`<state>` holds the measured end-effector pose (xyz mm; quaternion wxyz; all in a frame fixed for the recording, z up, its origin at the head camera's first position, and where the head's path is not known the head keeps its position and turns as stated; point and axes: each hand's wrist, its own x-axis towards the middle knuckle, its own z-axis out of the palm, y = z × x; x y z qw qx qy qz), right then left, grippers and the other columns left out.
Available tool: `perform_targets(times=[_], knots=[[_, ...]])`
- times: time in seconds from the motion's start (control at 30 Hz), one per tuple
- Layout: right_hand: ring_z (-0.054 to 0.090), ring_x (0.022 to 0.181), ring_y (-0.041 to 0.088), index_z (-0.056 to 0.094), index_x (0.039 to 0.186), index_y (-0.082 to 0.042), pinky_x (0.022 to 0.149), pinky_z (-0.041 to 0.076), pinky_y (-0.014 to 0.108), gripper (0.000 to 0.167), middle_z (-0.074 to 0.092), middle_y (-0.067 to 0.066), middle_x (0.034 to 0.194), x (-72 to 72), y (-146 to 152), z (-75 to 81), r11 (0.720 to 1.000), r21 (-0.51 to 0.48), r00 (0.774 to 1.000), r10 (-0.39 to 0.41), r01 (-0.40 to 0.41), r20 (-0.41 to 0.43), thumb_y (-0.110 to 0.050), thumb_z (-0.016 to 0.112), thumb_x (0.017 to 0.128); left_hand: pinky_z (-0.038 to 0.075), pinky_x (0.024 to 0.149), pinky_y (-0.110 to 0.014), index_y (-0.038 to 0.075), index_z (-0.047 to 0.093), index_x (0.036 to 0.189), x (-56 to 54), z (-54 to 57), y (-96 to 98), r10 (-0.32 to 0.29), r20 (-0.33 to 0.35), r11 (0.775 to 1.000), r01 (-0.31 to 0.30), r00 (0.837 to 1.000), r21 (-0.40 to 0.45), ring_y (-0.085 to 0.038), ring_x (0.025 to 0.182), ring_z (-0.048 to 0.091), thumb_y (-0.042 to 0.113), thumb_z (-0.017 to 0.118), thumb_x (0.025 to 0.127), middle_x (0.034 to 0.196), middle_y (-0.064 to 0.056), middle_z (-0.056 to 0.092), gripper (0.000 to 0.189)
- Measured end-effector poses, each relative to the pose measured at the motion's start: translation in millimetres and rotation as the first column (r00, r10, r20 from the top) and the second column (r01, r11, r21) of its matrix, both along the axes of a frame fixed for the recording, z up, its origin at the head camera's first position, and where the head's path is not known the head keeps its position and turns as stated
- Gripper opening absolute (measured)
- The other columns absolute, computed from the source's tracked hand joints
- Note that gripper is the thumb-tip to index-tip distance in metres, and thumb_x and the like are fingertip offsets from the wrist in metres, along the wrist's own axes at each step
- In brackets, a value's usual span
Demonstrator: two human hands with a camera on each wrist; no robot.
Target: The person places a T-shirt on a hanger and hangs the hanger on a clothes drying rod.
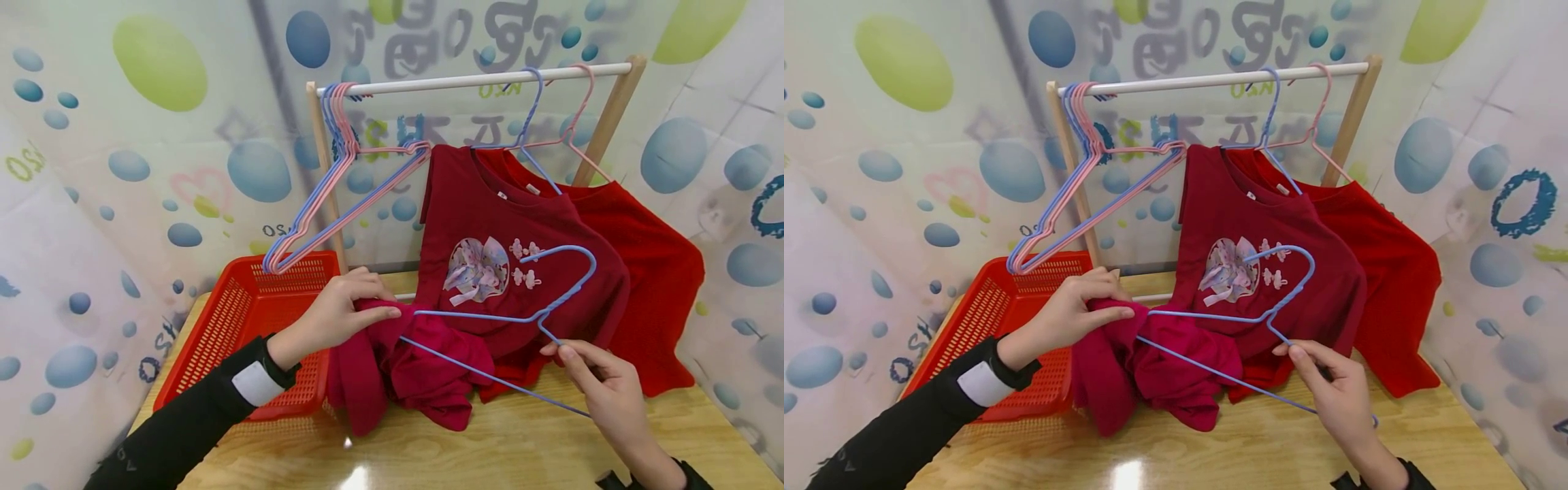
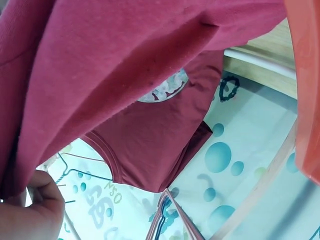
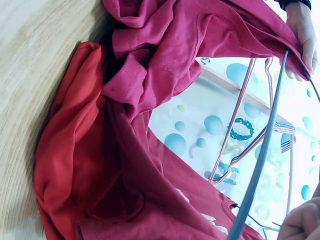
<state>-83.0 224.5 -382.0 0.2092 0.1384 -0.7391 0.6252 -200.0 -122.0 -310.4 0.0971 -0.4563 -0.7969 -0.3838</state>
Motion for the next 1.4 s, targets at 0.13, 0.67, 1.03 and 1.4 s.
perform_targets(times=[0.13, 0.67, 1.03, 1.4], knots=[[0.033, 0.058, 0.010, 0.064, 0.099, 0.012, 0.053, 0.029, 0.025, 0.018, 0.068, -0.004, 0.088, -1.2, -3, 0.4, 1.000, 0.001, 1.000, -0.001, 0.002, -0.020, 0.013, 0.048, 0.091, 0.041, 0.067, -0.023, 0.015, 0.075, 0.089, 1.0, 1.4, 1.1, -0.022, -0.051, 1.000, 0.021, 0.998, -0.011, -0.006, 0.080, 0.050, 0.021, 0.075, 0.080, 0.084, 0.008, 0.068, 0.010], [0.028, 0.054, 0.012, 0.064, 0.099, 0.011, 0.050, 0.028, 0.025, 0.016, 0.068, -0.007, 0.086, -7.5, -11, 3.0, 0.995, 0.086, 0.998, -0.056, 0.057, -0.010, 0.010, 0.050, 0.091, 0.039, 0.072, -0.022, 0.013, 0.074, 0.088, 3.9, -6.7, 5.6, -0.006, -0.172, 1.000, 0.003, 0.985, -0.021, -0.006, 0.077, 0.051, 0.019, 0.073, 0.083, 0.078, 0.006, 0.068, 0.008], [0.026, 0.050, 0.013, 0.065, 0.098, 0.009, 0.047, 0.028, 0.025, 0.016, 0.068, -0.008, 0.086, -11.6, -15, 6.6, 0.993, 0.112, 0.999, -0.042, 0.043, -0.016, 0.009, 0.050, 0.092, 0.037, 0.055, -0.015, 0.012, 0.069, 0.090, 1.9, -6.1, 7.5, -0.015, -0.312, 0.990, -0.030, 0.950, -0.138, -0.002, 0.062, 0.049, 0.022, 0.071, 0.085, 0.066, 0.006, 0.057, 0.011], [0.054, 0.069, 0.003, 0.068, 0.098, 0.004, 0.059, 0.039, 0.018, 0.015, 0.070, -0.013, 0.090, -13.0, -21, 10.6, 0.972, 0.213, 0.995, -0.095, 0.096, -0.018, 0.006, 0.055, 0.091, 0.027, 0.050, -0.015, 0.013, 0.061, 0.084, -1.8, -11.5, 13.7, -0.051, -0.367, 0.987, -0.009, 0.929, -0.158, -0.001, 0.052, 0.041, 0.026, 0.067, 0.088, 0.057, 0.008, 0.047, 0.015]])
